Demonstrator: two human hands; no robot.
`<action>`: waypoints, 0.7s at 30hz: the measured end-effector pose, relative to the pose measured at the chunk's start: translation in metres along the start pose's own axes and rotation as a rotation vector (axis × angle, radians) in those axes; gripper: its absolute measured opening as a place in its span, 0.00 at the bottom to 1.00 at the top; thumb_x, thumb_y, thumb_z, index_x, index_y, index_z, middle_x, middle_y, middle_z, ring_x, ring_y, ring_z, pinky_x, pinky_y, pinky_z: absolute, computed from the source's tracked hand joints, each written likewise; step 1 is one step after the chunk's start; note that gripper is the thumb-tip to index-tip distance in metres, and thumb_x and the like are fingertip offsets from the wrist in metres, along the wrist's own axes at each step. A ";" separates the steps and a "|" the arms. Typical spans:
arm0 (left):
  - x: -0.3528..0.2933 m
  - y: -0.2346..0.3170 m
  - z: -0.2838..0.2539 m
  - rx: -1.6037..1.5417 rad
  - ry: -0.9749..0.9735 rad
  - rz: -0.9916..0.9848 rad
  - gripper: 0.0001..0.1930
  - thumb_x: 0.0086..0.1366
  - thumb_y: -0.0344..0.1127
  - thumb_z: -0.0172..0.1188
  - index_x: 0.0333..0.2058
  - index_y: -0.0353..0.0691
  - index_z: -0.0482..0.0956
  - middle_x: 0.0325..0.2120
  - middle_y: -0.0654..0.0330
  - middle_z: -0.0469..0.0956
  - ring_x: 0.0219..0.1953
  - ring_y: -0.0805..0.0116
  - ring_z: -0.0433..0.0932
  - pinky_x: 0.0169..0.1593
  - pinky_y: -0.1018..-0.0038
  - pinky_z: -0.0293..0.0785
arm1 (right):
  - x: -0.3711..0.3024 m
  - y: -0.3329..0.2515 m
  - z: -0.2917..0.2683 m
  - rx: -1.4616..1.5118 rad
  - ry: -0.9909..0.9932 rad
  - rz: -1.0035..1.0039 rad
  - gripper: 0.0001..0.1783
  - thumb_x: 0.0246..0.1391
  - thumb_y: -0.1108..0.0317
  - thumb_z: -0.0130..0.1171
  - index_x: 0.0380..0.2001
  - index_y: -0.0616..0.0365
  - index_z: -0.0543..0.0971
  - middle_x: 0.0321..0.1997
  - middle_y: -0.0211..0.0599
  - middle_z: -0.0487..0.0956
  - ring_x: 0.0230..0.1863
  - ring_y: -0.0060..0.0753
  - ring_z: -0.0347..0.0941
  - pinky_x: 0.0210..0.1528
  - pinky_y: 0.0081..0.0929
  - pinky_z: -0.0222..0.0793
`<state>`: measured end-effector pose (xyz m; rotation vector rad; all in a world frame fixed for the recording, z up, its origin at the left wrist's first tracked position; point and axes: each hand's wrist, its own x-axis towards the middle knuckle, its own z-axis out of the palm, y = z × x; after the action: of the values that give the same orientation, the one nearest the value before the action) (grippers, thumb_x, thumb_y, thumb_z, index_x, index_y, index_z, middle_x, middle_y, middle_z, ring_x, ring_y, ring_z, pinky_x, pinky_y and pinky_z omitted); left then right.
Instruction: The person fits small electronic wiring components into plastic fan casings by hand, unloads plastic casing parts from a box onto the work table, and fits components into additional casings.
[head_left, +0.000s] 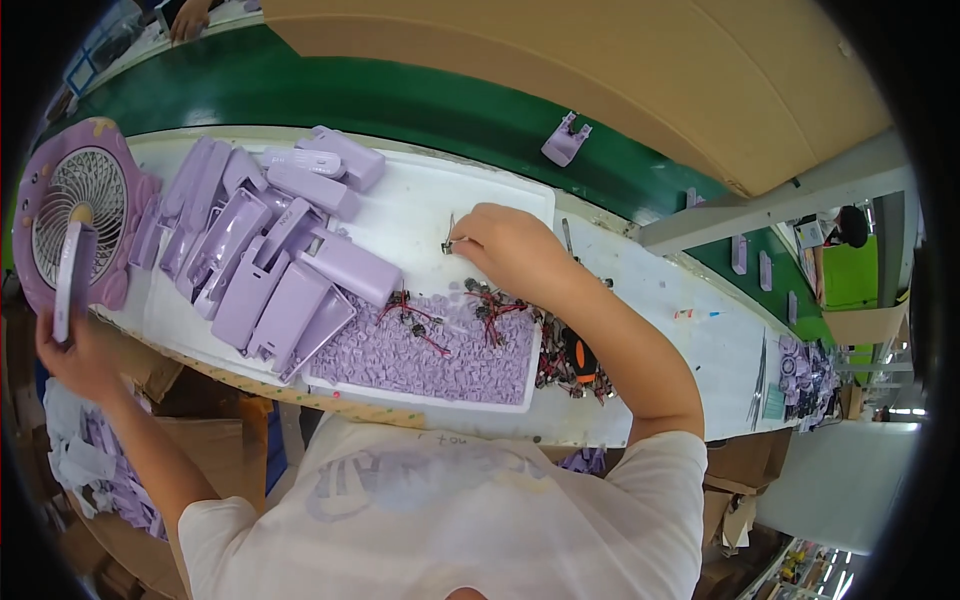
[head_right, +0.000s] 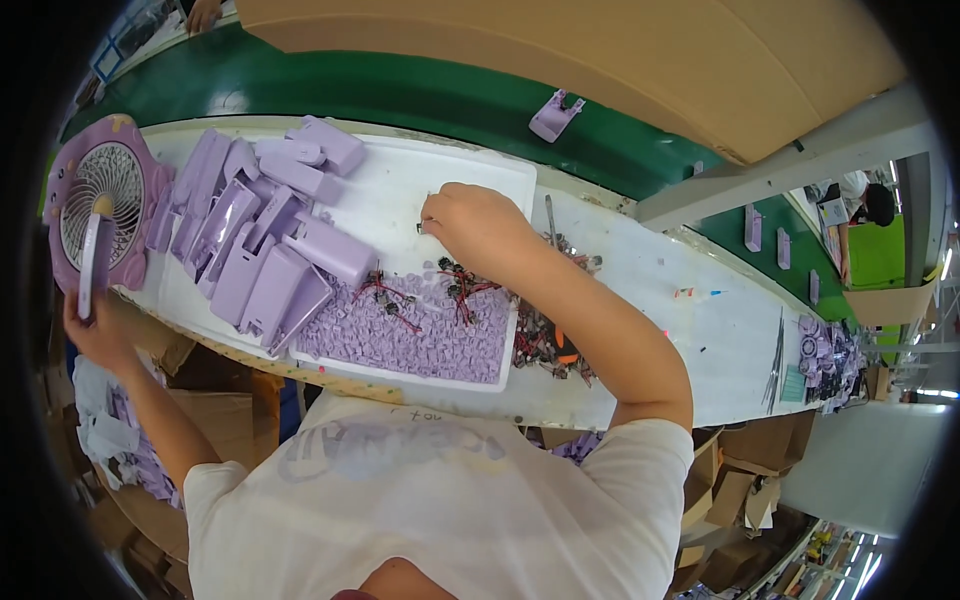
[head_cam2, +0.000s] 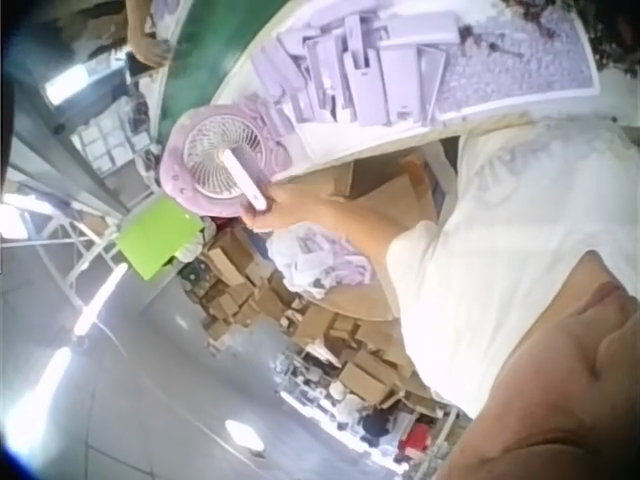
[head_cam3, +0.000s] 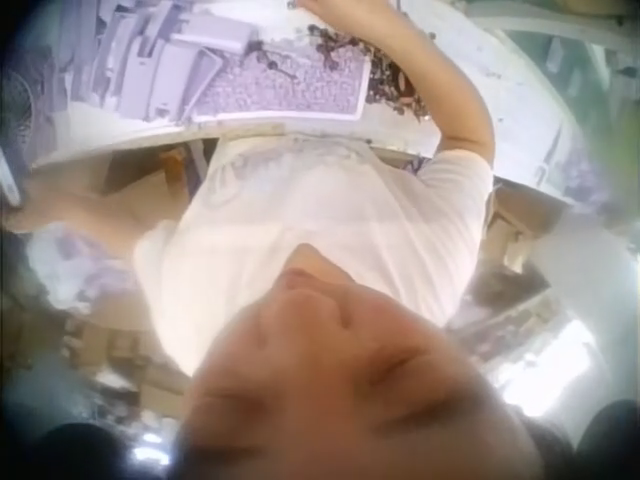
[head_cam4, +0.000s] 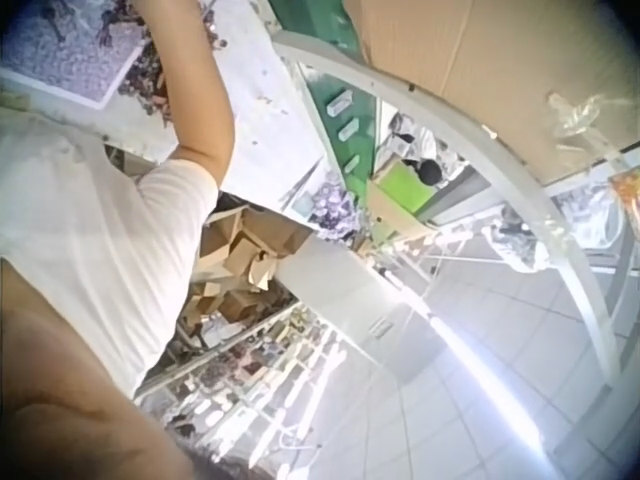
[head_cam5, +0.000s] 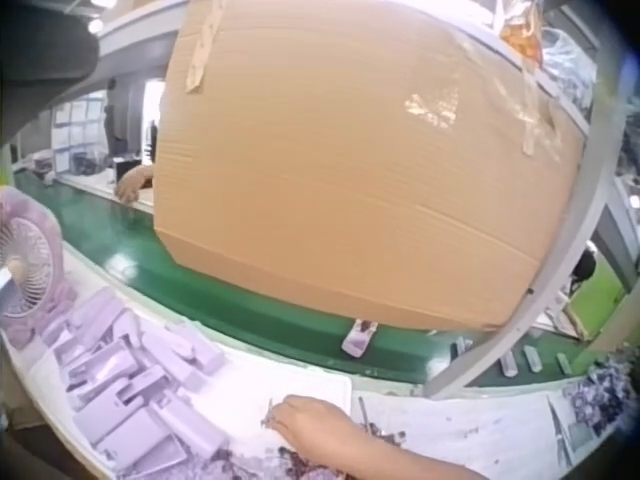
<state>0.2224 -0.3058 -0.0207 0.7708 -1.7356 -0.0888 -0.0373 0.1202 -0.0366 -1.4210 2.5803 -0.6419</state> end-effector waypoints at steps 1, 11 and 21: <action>0.008 0.009 -0.009 -0.350 -0.028 -0.071 0.18 0.57 0.28 0.59 0.47 0.33 0.69 0.40 0.57 0.74 0.40 0.69 0.74 0.44 0.77 0.71 | 0.003 -0.003 0.001 0.003 -0.018 0.016 0.11 0.51 0.63 0.53 0.28 0.59 0.78 0.29 0.43 0.76 0.36 0.45 0.72 0.37 0.38 0.67; -0.009 0.189 -0.030 -0.943 -1.746 0.675 0.21 0.44 0.23 0.54 0.42 0.38 0.70 0.28 0.57 0.75 0.27 0.60 0.76 0.32 0.69 0.71 | 0.043 -0.011 0.000 -0.163 -0.297 0.327 0.24 0.37 0.49 0.63 0.20 0.64 0.80 0.23 0.50 0.77 0.29 0.47 0.75 0.33 0.37 0.69; -0.073 0.233 -0.012 -1.502 -2.170 -0.296 0.25 0.44 0.19 0.52 0.46 0.32 0.62 0.41 0.46 0.70 0.34 0.56 0.79 0.39 0.64 0.73 | 0.037 -0.017 0.001 -0.183 -0.373 0.236 0.11 0.35 0.67 0.54 0.21 0.64 0.79 0.25 0.52 0.78 0.26 0.52 0.74 0.31 0.37 0.71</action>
<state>0.1372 -0.0814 0.0248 -0.7274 -2.2389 -2.8463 -0.0440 0.0813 -0.0271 -1.1236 2.4923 -0.0963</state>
